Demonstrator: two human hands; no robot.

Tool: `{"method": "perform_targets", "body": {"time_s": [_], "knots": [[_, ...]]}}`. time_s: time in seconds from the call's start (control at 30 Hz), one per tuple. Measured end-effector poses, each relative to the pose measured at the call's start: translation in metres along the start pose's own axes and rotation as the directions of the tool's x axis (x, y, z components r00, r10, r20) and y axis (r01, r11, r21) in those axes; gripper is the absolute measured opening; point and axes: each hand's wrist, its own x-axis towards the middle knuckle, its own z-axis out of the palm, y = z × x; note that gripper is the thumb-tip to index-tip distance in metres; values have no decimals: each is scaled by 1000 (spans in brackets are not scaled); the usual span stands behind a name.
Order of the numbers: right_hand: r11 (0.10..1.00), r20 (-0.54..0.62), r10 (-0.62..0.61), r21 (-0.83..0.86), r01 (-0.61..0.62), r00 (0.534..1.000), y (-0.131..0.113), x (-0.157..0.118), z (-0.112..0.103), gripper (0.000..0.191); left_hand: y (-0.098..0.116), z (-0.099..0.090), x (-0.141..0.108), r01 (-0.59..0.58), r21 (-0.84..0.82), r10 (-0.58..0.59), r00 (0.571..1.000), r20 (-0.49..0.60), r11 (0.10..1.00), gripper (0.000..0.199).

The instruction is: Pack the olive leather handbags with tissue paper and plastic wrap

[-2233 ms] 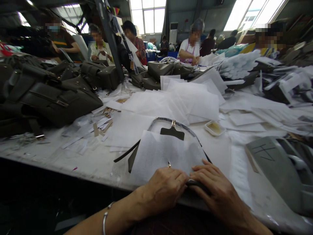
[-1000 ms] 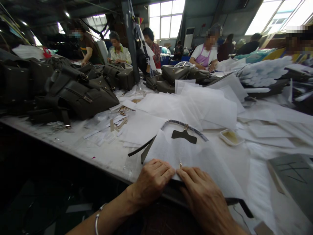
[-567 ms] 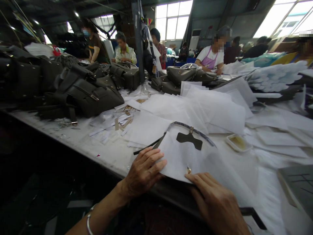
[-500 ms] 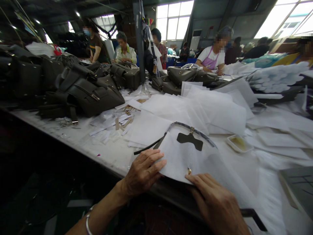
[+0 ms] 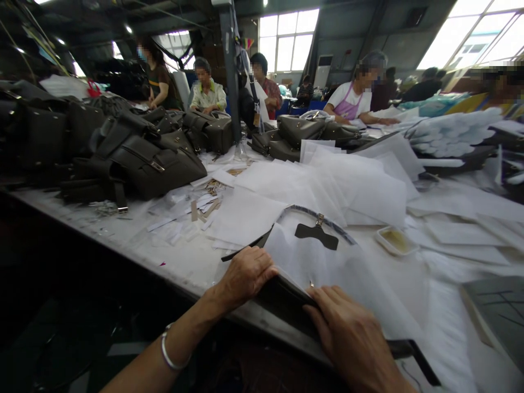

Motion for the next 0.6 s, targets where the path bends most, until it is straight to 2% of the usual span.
{"method": "perform_targets", "body": {"time_s": [0.07,0.17,0.3,0.43,0.5,0.6], "knots": [[1000,6,22,6,-22,1000,-2,1,1,12,9,-6,2,12,26,-11,1000,-13,1000,35],[998,35,37,53,-38,999,-5,3,1,17,34,-14,6,-53,62,56,997,-44,997,17],[995,56,50,79,-54,997,-6,6,-4,23,60,1,8,-156,49,154,987,40,987,15],[996,78,93,6,-94,993,5,-1,-18,19,58,21,8,-152,61,147,986,71,986,20],[993,49,111,-32,-110,993,15,-10,-26,27,54,22,8,-159,49,156,985,68,986,21],[995,1,98,13,-98,995,26,-24,-34,33,51,19,8,-167,23,166,985,54,986,23]]}}
